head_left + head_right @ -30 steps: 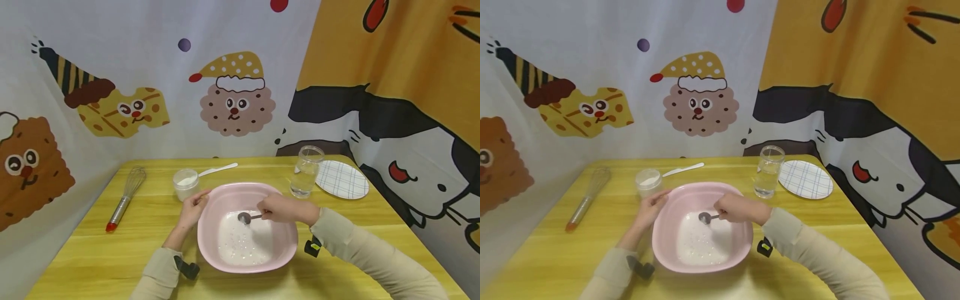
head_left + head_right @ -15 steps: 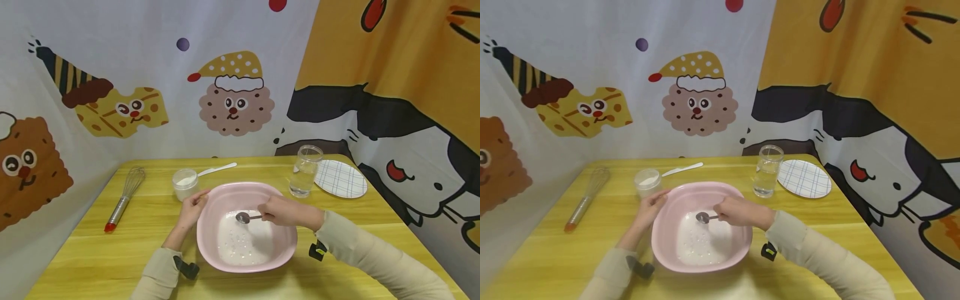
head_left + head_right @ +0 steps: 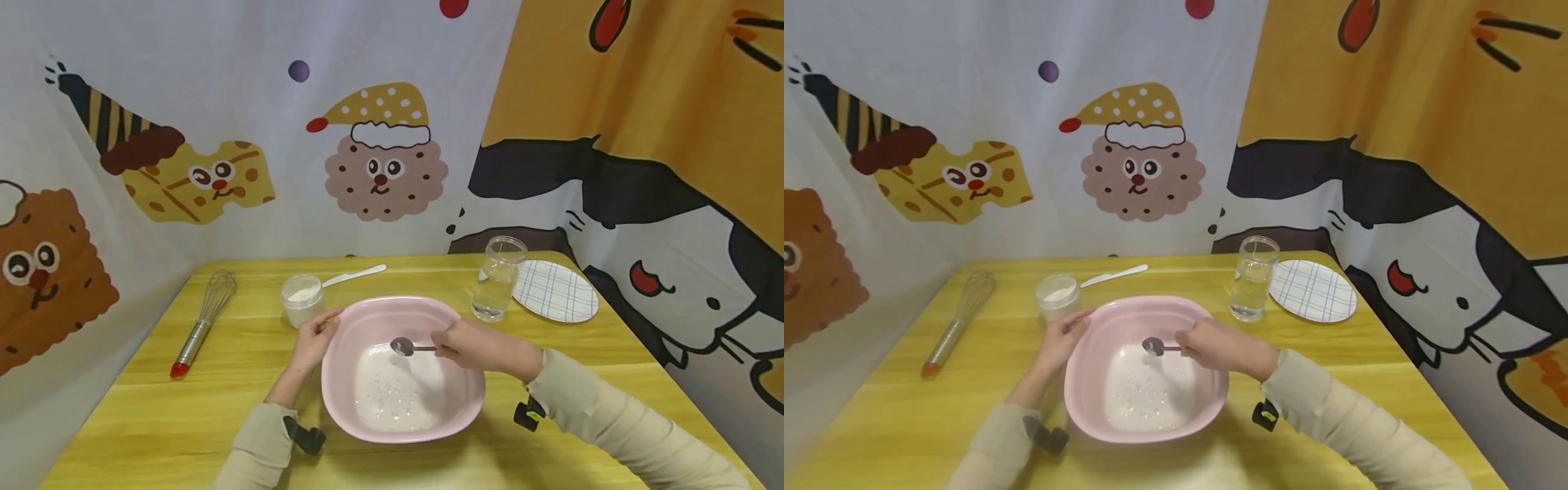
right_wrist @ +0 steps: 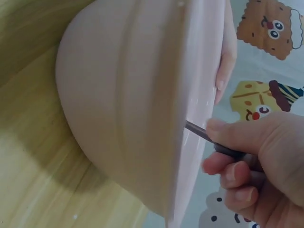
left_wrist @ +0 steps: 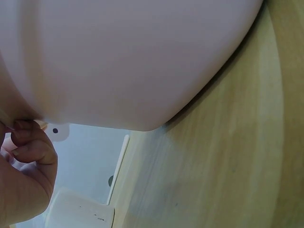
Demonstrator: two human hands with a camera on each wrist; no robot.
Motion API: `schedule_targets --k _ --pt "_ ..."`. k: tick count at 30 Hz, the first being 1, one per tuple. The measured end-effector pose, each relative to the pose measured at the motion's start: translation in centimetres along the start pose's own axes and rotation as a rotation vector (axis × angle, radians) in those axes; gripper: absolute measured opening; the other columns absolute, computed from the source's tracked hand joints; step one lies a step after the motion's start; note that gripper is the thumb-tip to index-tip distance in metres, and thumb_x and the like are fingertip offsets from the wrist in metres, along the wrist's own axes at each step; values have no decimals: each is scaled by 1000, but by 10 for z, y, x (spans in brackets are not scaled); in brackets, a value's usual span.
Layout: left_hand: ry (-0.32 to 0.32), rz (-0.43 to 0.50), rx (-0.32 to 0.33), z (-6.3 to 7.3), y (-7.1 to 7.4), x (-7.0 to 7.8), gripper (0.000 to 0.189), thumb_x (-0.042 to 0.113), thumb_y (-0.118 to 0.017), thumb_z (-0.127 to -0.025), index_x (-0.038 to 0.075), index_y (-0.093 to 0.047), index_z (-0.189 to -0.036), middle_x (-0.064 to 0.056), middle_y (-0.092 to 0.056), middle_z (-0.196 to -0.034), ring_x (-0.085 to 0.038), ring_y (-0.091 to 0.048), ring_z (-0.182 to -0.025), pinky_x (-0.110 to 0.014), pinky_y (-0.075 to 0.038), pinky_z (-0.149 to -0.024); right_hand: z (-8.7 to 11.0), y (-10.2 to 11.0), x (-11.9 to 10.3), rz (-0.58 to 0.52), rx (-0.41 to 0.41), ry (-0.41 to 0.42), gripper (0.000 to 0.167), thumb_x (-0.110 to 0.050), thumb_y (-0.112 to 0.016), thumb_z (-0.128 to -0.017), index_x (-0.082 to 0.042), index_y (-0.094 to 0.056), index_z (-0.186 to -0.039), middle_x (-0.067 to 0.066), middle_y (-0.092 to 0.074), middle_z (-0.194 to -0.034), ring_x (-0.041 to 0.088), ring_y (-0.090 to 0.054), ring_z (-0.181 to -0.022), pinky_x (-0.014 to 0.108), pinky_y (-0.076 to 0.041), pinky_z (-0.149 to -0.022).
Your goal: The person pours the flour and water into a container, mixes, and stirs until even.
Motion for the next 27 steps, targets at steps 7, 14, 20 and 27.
schedule_targets --k 7,14,20,27 --pt "45 -13 5 -2 -1 -1 31 13 -51 -87 3 -57 -116 3 -46 -59 -7 -46 -53 -19 -42 -49 3 -2 2 -44 27 -18 13 -12 -60 -82 -14 -53 -71 -6 -54 -61 -2 -42 -49 7 -34 -44" --pt "97 -33 -2 -3 -1 -1 30 14 -52 -87 7 -58 -116 3 -47 -60 -8 -48 -54 -20 -43 -50 5 -3 7 -141 41 -30 12 -13 -62 -81 -13 -55 -72 -4 -59 -65 -3 -45 -53 8 -38 -46" --pt "95 -32 9 -2 -1 0 30 15 -52 -87 8 -58 -116 2 -49 -62 -9 -49 -56 -21 -45 -52 8 -6 10 -173 48 -41 10 -12 -62 -81 -13 -57 -72 -2 -61 -68 -3 -49 -56 9 -41 -49" --pt "96 -21 7 -2 -1 -2 29 16 -51 -88 9 -59 -116 -1 -54 -66 -10 -53 -59 -23 -48 -55 14 -4 12 -212 58 -86 6 -14 -62 -81 -9 -63 -85 3 -66 -76 -1 -56 -59 8 -43 -51"
Point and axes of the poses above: each hand's wrist, its own z-axis away from the middle knuckle, its own y-axis out of the back of the hand, x = y × z, the point moved 4 cm from there along -z, towards the middle knuckle
